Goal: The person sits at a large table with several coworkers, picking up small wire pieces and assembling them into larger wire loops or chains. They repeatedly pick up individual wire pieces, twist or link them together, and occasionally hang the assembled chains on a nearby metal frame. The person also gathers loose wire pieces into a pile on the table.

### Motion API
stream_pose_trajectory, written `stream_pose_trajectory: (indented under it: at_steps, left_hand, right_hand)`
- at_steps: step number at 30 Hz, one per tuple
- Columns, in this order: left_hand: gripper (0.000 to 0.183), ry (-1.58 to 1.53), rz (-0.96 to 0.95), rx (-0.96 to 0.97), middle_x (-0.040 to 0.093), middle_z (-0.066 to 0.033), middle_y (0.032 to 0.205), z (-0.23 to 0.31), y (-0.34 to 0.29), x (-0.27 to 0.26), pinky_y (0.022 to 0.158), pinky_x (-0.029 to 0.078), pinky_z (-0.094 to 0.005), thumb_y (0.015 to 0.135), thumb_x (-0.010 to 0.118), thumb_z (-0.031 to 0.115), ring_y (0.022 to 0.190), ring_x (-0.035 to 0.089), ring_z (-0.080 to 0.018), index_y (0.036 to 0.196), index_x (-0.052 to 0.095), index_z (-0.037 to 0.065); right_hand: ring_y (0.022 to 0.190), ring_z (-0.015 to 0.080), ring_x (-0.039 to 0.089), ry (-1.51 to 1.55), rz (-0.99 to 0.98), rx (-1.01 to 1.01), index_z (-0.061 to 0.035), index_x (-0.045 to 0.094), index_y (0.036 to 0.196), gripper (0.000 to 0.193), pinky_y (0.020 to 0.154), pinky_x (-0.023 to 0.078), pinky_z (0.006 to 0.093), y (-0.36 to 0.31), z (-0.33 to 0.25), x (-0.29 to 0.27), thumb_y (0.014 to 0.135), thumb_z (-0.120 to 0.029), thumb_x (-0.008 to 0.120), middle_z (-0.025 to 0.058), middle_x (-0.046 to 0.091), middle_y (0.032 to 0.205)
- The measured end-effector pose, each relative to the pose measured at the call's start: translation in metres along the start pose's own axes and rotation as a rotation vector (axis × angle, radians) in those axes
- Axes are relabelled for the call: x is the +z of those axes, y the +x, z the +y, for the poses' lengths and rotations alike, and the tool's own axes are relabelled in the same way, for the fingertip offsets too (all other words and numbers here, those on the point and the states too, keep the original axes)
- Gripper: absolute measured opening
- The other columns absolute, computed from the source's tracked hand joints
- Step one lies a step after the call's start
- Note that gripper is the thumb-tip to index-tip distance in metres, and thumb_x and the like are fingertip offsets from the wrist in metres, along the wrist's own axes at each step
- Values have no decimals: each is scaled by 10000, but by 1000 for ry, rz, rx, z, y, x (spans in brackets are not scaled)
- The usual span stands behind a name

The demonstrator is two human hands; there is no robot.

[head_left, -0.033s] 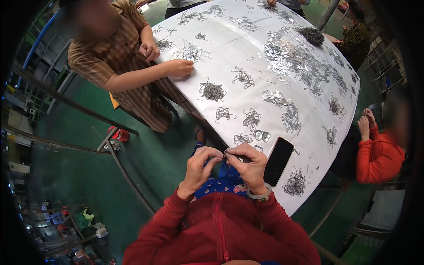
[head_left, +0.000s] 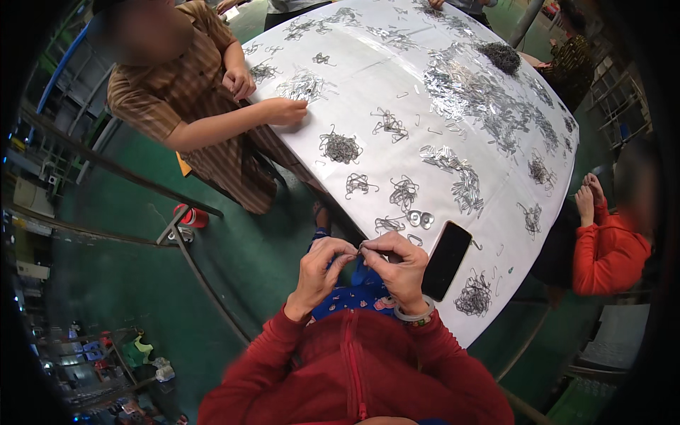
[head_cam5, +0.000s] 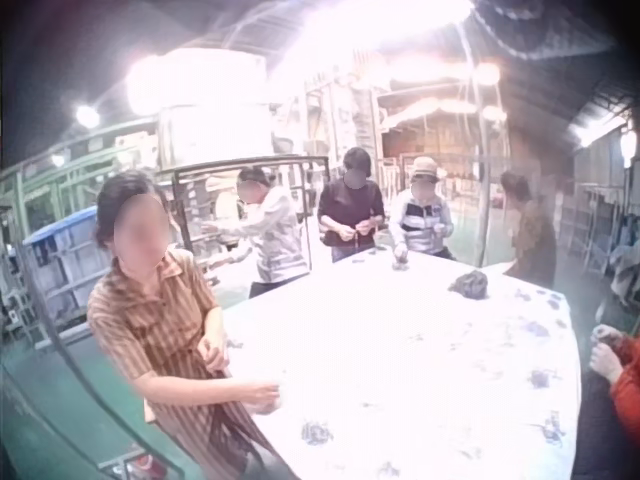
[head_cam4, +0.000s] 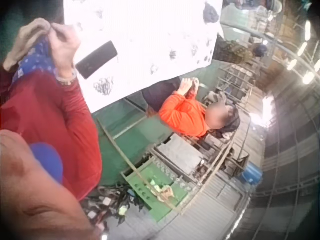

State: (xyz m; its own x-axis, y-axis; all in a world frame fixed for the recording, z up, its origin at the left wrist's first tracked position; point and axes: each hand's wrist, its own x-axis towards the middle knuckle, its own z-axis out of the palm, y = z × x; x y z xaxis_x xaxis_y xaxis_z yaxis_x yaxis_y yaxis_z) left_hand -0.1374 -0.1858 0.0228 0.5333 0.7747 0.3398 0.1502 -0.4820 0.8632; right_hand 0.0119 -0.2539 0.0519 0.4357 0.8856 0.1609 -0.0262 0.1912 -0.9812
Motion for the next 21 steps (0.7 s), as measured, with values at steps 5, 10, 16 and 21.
stream_pose_trajectory:
  at_steps: [5, 10, 16, 21]
  left_hand:
    - [264, -166, 40, -51, 676, -101, 1006, -17, 2, 5, 853, 474, -328, 833, 701, 135, 938, 643, -228, 1050, 627, 5]
    - [306, -199, 144, -113, 652, -154, 1090, -43, 77, -1, 845, 484, -328, 946, 577, 208, 979, 637, -223, 1139, 627, -24]
    - [229, 584, -75, -9, 653, -208, 838, -113, 247, 68, 710, 508, -422, 908, 582, 187, 801, 652, -357, 859, 705, -1]
    - [126, 851, -220, 81, 627, -185, 942, -132, 268, 100, 730, 544, -449, 761, 581, -48, 901, 640, -335, 863, 634, 2]
  right_hand:
    - [740, 109, 628, 116, 33, 59, 47, 705, 883, 139, 673, 504, 211, 8, 8, 5, 769, 120, 671, 77, 662, 827]
    - [741, 127, 626, 135, -14, 71, 69, 691, 870, 164, 677, 500, 226, 10, 14, 2, 749, 170, 646, 107, 664, 828]
    - [746, 133, 631, 103, -47, 86, 69, 693, 871, 164, 692, 507, 232, 6, 12, 0, 750, 172, 648, 107, 661, 833]
    - [706, 90, 620, 80, -13, 81, 13, 713, 867, 128, 646, 493, 203, 5, 8, -3, 767, 89, 692, 64, 663, 804]
